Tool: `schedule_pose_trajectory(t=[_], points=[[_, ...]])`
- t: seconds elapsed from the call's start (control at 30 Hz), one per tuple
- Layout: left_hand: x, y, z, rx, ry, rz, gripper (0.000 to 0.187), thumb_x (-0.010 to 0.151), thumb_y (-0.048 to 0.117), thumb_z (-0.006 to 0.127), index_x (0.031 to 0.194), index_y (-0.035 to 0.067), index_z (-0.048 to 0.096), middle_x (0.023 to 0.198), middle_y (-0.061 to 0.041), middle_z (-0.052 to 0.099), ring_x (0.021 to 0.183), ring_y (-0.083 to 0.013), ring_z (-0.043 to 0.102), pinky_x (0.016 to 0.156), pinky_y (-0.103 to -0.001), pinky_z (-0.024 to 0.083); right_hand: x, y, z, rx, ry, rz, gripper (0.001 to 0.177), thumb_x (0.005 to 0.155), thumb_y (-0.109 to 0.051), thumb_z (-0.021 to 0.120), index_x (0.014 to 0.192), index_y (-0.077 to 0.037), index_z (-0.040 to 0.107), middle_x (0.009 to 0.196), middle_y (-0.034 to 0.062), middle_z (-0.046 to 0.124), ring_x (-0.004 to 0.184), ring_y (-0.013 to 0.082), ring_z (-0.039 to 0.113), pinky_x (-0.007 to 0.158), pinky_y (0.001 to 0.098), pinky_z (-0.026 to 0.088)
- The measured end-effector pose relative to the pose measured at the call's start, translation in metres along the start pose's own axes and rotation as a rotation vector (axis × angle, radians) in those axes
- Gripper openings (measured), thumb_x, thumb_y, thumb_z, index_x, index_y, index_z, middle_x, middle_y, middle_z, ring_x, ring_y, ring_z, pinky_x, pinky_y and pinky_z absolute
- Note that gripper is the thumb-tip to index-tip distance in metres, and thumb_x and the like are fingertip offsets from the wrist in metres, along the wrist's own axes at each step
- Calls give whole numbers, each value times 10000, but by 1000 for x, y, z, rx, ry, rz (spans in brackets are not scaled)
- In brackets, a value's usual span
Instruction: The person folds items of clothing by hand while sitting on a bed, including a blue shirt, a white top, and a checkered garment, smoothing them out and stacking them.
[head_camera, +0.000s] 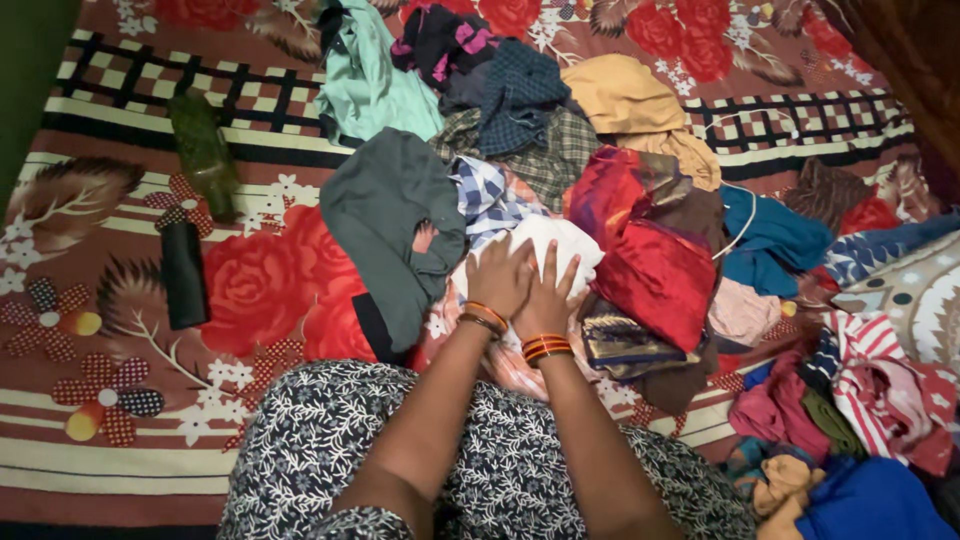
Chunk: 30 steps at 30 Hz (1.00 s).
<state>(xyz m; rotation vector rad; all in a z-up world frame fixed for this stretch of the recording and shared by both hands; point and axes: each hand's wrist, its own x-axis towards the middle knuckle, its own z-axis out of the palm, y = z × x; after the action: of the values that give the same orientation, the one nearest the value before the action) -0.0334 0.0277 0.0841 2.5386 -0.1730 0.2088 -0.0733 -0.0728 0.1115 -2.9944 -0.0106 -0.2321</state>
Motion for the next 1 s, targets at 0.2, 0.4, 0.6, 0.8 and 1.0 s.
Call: schedule_pose_trajectory(t=[0.2, 0.4, 0.6, 0.8, 1.0], points=[[-4, -21, 19, 15, -106, -116, 612, 1010, 541, 352, 1601, 392, 299, 1689, -117, 232, 1507, -328, 301, 1173, -699, 157, 19, -5, 36, -93, -3, 34, 550, 1054, -450, 274, 1596, -368, 313, 1705, -20, 136, 1548, 420, 1, 1042, 879, 64], [10, -33, 41, -68, -224, -204, 579, 1021, 558, 266, 1585, 426, 261, 1707, -65, 166, 1568, -286, 165, 1179, -697, 133, 55, 5, 38, -82, -215, 129, 599, 1005, -537, 329, 1585, -398, 275, 1713, -48, 122, 1565, 394, 8, 1064, 855, 78], [10, -37, 45, -33, -196, -171, 626, 991, 487, 401, 1596, 403, 264, 1696, -88, 187, 1545, -315, 186, 1151, -712, 152, 97, 27, 48, -28, -320, 218, 670, 998, -619, 363, 1599, -352, 231, 1705, -34, 105, 1569, 258, 39, 1078, 837, 77], [7, -36, 47, -10, -173, -143, 600, 1015, 507, 429, 1587, 398, 283, 1689, -109, 186, 1546, -325, 186, 1147, -727, 148, 109, 54, 53, 121, -271, 252, 618, 1028, -572, 355, 1608, -365, 289, 1701, -3, 225, 1559, 207, 200, 1156, 765, 138], [2, -43, 60, -7, -124, -135, 615, 1001, 523, 432, 1587, 420, 279, 1697, -93, 191, 1552, -317, 195, 1148, -721, 166, 66, 65, 77, 158, 108, 94, 739, 1040, -530, 408, 1609, -78, 275, 1693, 122, 236, 1568, 287, 204, 1176, 656, 196]])
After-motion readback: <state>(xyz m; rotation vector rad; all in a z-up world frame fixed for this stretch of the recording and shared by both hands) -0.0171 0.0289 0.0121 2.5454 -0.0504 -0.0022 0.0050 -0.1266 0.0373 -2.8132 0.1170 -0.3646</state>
